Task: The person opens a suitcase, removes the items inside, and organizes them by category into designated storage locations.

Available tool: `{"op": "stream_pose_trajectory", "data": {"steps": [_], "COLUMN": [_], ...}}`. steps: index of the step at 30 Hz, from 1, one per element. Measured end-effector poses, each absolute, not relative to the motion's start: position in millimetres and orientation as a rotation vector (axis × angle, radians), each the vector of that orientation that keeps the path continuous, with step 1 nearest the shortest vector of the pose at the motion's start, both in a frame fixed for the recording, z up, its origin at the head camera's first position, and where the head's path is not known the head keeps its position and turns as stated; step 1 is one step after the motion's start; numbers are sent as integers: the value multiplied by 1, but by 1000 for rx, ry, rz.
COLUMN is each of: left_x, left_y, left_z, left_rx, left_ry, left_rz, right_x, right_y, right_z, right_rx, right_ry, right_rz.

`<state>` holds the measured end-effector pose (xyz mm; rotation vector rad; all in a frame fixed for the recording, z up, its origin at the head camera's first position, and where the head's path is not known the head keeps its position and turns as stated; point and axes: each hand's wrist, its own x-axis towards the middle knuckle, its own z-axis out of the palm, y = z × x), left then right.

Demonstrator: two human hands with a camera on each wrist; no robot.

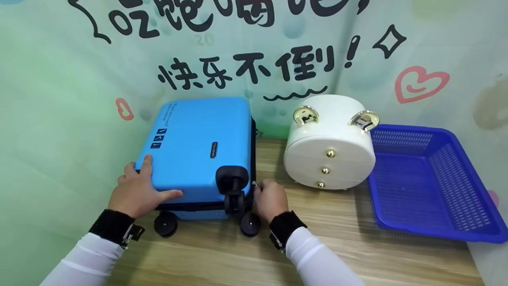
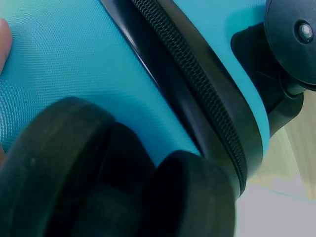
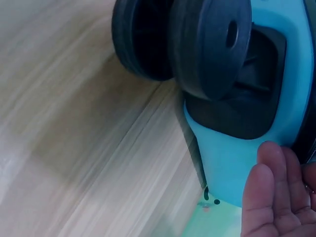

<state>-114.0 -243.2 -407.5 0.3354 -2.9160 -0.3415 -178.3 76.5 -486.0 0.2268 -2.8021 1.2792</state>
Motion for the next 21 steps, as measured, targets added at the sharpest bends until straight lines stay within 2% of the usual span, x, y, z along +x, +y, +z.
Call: {"op": "stream_pose_trajectory", "data": {"steps": [6, 11, 16, 21], "left_x": [-106, -97, -88, -84], "left_y": [-243, -239, -225, -216], "left_z": [-405, -407, -409, -405], "left_rx": [341, 389, 437, 488], "left_ry": [-2918, -2918, -2886, -2875], "left_rz": [-346, -309, -250, -228], "right_x": [-178, -191, -207, -202], "right_y": [68, 63, 69, 77], "right_z": [-484, -485, -489, -490], "right_rx": [154, 135, 178, 221], "right_ry": [-2796, -2782, -2722, -2675], "right_rz": [1313, 1274, 1280, 1307]}}
